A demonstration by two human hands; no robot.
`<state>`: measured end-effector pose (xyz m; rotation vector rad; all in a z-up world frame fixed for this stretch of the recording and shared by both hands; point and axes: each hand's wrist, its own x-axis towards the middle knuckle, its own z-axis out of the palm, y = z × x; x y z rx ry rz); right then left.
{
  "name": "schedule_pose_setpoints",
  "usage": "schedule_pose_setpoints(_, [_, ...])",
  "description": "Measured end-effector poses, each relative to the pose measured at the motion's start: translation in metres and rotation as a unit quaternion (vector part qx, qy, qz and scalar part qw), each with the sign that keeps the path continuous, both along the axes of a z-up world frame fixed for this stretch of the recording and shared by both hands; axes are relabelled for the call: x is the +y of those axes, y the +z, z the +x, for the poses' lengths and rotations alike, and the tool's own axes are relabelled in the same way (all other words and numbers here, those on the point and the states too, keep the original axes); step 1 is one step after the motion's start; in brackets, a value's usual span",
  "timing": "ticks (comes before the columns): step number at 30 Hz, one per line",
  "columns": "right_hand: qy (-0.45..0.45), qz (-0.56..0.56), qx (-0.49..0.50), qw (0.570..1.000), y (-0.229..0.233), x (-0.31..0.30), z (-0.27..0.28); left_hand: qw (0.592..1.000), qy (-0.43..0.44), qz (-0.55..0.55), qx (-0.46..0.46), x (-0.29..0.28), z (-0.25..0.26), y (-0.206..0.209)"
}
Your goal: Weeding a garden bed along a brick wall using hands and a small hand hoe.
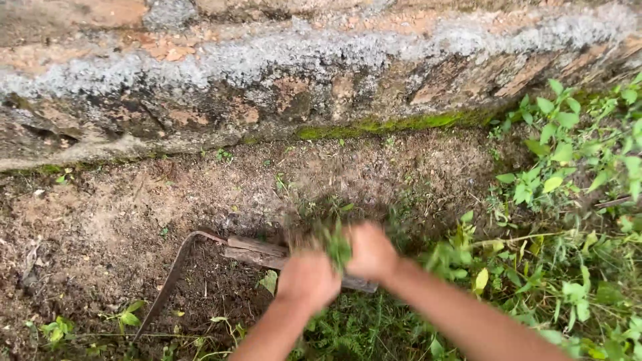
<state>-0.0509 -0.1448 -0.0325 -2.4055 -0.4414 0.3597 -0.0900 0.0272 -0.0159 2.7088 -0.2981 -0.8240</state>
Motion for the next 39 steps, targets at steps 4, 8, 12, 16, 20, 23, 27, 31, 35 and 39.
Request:
schedule_pose_setpoints(4, [-0.016,-0.030,0.156,0.987,0.023,-0.008,-0.055,0.995,-0.093,-0.046,0.013,0.009,-0.046,0.021])
schedule_pose_setpoints(8, [-0.119,0.193,0.093,0.969,0.029,-0.006,-0.020,0.990,-0.040,-0.054,-0.128,0.008,-0.027,0.086])
schedule_pose_setpoints(12, [-0.099,-0.029,0.092,0.990,0.050,0.015,0.053,0.991,-0.016,0.083,-0.102,0.013,0.008,0.111])
schedule_pose_setpoints(16, [-0.002,-0.073,-0.017,0.997,0.088,0.052,0.082,0.863,0.071,0.077,-0.494,0.023,0.050,0.029])
schedule_pose_setpoints(20, [0.127,-0.215,-0.012,0.968,0.093,0.058,0.066,0.973,0.156,-0.084,0.150,-0.007,0.037,0.050])
schedule_pose_setpoints(23, [0.249,-0.279,-0.006,0.927,0.099,0.024,0.033,0.993,0.031,-0.016,0.117,-0.048,-0.008,0.065])
schedule_pose_setpoints(27, [0.245,-0.296,0.052,0.922,0.087,-0.035,0.004,0.993,-0.096,0.037,-0.063,-0.121,-0.063,0.021])
schedule_pose_setpoints(31, [0.144,-0.328,0.110,0.927,0.086,-0.077,0.002,0.956,-0.069,-0.226,0.174,-0.244,-0.131,-0.078])
schedule_pose_setpoints(35, [-0.018,-0.348,0.178,0.920,0.134,-0.076,0.010,0.909,-0.194,-0.331,0.163,-0.255,-0.155,-0.056])
schedule_pose_setpoints(39, [0.204,-0.278,0.009,0.939,0.102,-0.037,0.008,0.945,-0.279,-0.173,0.018,-0.165,-0.087,0.070])
